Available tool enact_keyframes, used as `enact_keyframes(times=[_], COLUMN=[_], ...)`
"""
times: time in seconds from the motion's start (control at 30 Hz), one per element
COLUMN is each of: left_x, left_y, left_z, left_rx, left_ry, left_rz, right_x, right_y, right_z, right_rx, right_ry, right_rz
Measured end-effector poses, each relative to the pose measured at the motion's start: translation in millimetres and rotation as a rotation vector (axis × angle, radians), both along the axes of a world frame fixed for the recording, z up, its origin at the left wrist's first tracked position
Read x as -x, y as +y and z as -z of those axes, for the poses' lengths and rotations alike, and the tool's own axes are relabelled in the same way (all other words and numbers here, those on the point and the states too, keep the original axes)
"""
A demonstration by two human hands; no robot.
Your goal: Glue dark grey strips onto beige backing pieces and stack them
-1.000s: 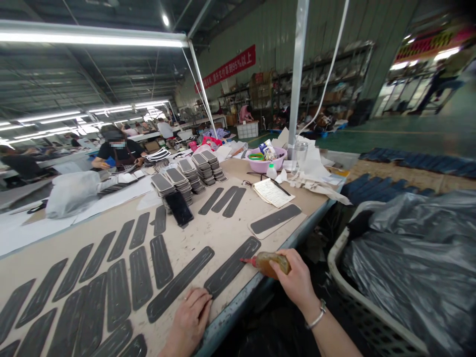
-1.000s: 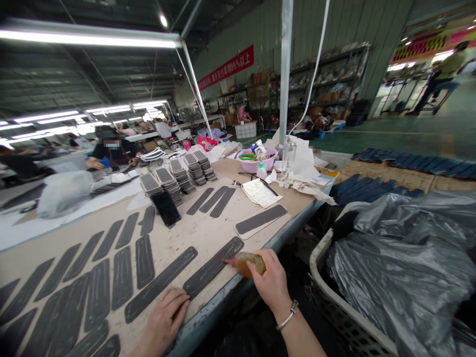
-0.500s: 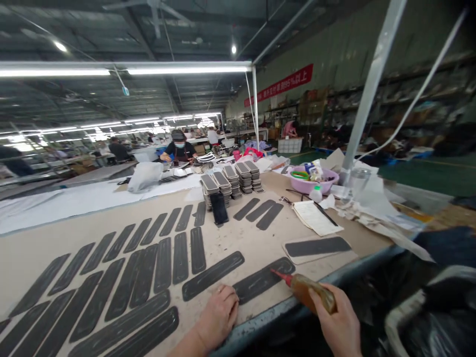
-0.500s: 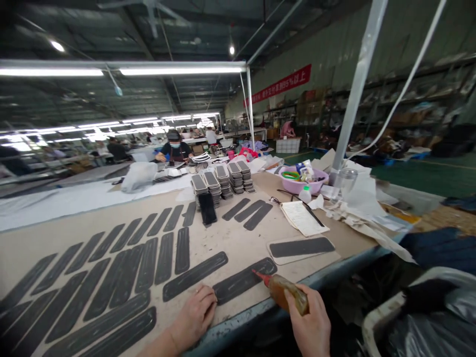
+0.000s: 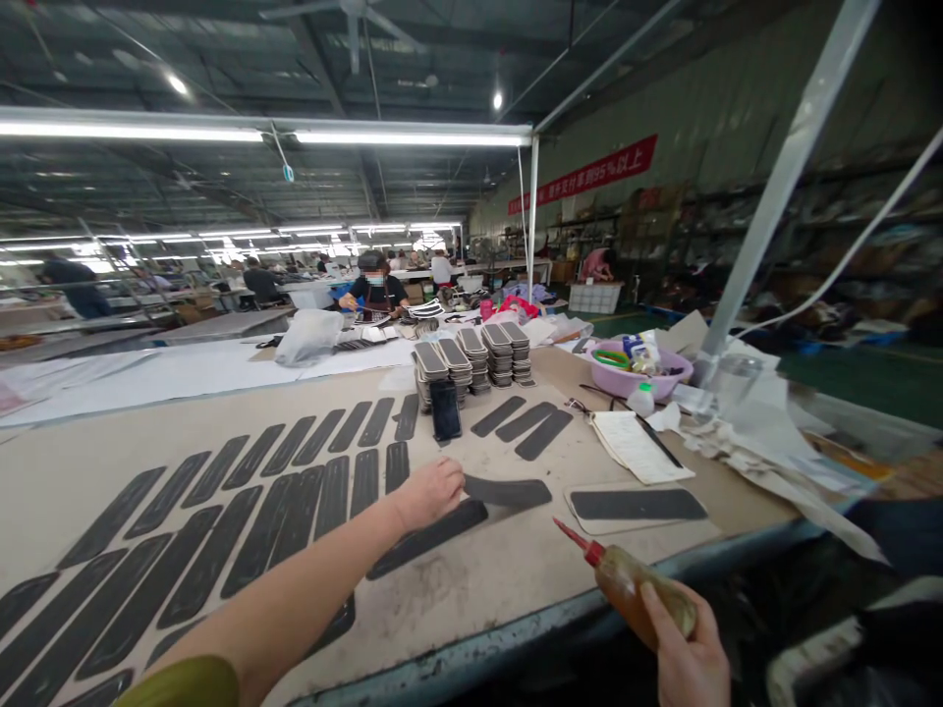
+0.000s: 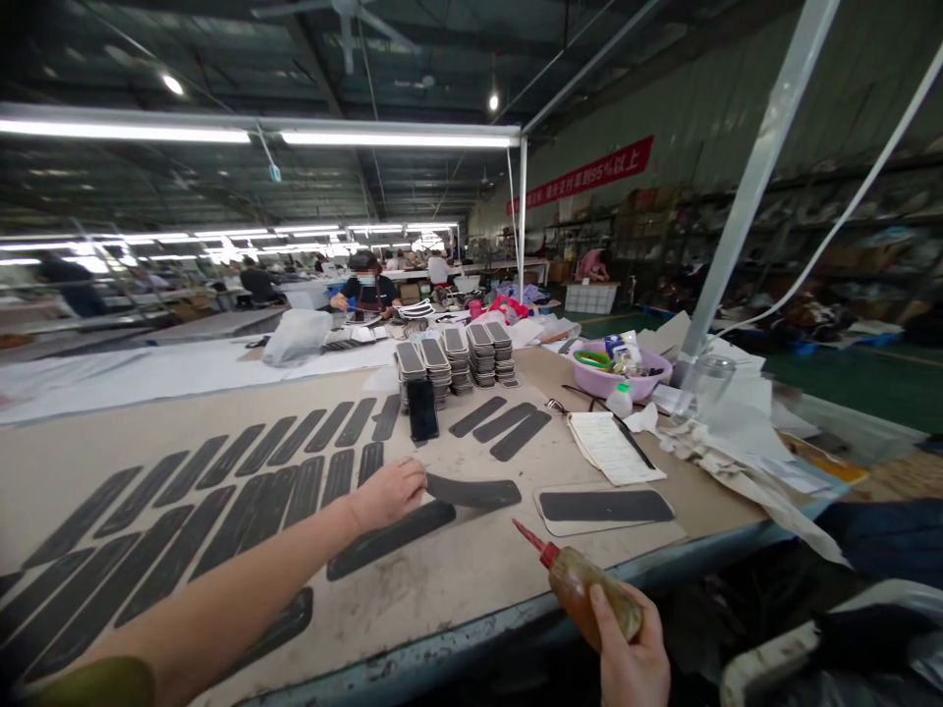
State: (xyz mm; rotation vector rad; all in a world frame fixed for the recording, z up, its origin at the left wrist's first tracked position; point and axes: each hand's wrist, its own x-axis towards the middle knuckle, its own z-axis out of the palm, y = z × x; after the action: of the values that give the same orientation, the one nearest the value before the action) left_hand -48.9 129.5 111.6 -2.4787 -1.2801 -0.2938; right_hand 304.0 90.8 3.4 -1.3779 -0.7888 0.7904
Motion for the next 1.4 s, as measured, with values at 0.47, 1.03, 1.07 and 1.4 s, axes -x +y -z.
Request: enact_keyframes(times=[0.47, 1.03, 1.07, 1.4], left_x=[69.3, -22.3, -40.7, -176.9], left_y=[58.4, -40.5, -52.7, -61.9], left_z=[28.6, 52.4, 60.9, 68.4], left_rx=[0.294, 0.268, 0.318, 0.855], left_ry=[0.187, -0.671, -0.742, -1.496], left_rz=[0.068, -0.130, -0.100, 0.032], right_x=[-4.8, 5.6, 8.4, 60.3], right_y=[8.6, 11.4, 10.3, -23.4], right_z=[-1.7, -12.8, -14.2, -6.1], right_rx=[0.058, 0.015, 0.030, 0.171], right_ry=[0.041, 0.621, 0.677, 0.968], right_rz=[-0.064, -0.193, -0.210, -0.700])
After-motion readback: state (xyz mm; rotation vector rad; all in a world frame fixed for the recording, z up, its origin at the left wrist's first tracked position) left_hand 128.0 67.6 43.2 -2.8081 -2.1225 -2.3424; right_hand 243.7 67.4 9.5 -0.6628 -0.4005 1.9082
